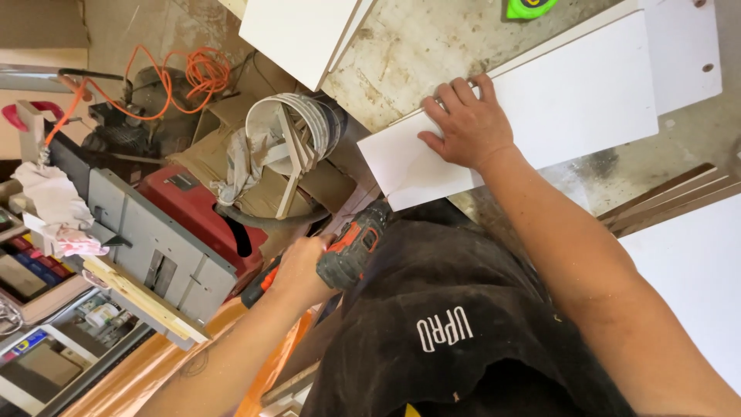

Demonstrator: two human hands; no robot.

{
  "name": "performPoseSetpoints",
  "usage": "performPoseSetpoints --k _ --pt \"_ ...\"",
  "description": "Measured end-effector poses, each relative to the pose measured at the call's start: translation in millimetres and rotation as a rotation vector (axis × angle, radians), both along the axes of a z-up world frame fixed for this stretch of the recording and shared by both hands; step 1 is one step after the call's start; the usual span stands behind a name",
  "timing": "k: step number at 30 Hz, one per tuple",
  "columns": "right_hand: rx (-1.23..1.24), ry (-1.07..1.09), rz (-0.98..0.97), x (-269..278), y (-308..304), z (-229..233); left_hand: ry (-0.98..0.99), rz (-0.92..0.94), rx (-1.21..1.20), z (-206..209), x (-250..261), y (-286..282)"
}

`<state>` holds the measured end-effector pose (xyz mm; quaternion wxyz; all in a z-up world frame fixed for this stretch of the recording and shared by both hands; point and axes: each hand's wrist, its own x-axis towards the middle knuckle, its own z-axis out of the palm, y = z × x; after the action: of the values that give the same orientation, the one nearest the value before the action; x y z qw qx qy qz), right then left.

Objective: Measuring, marking, and drilling holes in wooden boards for assembly.

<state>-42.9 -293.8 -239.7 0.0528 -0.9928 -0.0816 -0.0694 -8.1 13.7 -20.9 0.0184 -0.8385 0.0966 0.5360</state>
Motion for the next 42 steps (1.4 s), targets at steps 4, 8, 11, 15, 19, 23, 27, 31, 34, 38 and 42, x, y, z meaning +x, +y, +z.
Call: performPoseSetpoints --k 4,8,11,15,19,23,27,31,34,38,42 --pt "0.006 -0.016 -0.001 0 0 -1 0.025 0.048 0.015 7 5 -7" --pt "0.002 -0.069 -0.004 2 -1 -1 0.091 0.095 0.119 17 13 -25" --pt "-0.064 0.013 -0.001 0 0 -6 -0.003 0.022 -0.037 1 2 -2" --pt "-0.074 0.004 -0.005 -1 1 -7 0.042 0.085 0.005 8 6 -11" --pt "-0.097 0.122 -0.009 -1 2 -9 0.07 0.101 0.04 7 10 -16" --pt "-0.077 0.147 -0.011 -2 4 -12 0.092 0.07 0.076 3 15 -17" --pt "-0.105 0.048 -0.016 -1 2 -10 0.085 0.064 0.095 -1 12 -12" --pt "-0.089 0.063 -0.014 0 0 -14 0.062 0.05 0.042 -10 9 -5" --pt "-0.046 0.023 -0.003 -2 0 -15 0.079 0.046 0.092 -9 5 -8" --pt "-0.066 0.013 -0.003 1 -1 -15 0.049 0.111 0.04 -14 8 -8" --pt "-0.058 0.01 -0.001 3 -3 -13 0.079 0.068 0.126 -17 7 -8"
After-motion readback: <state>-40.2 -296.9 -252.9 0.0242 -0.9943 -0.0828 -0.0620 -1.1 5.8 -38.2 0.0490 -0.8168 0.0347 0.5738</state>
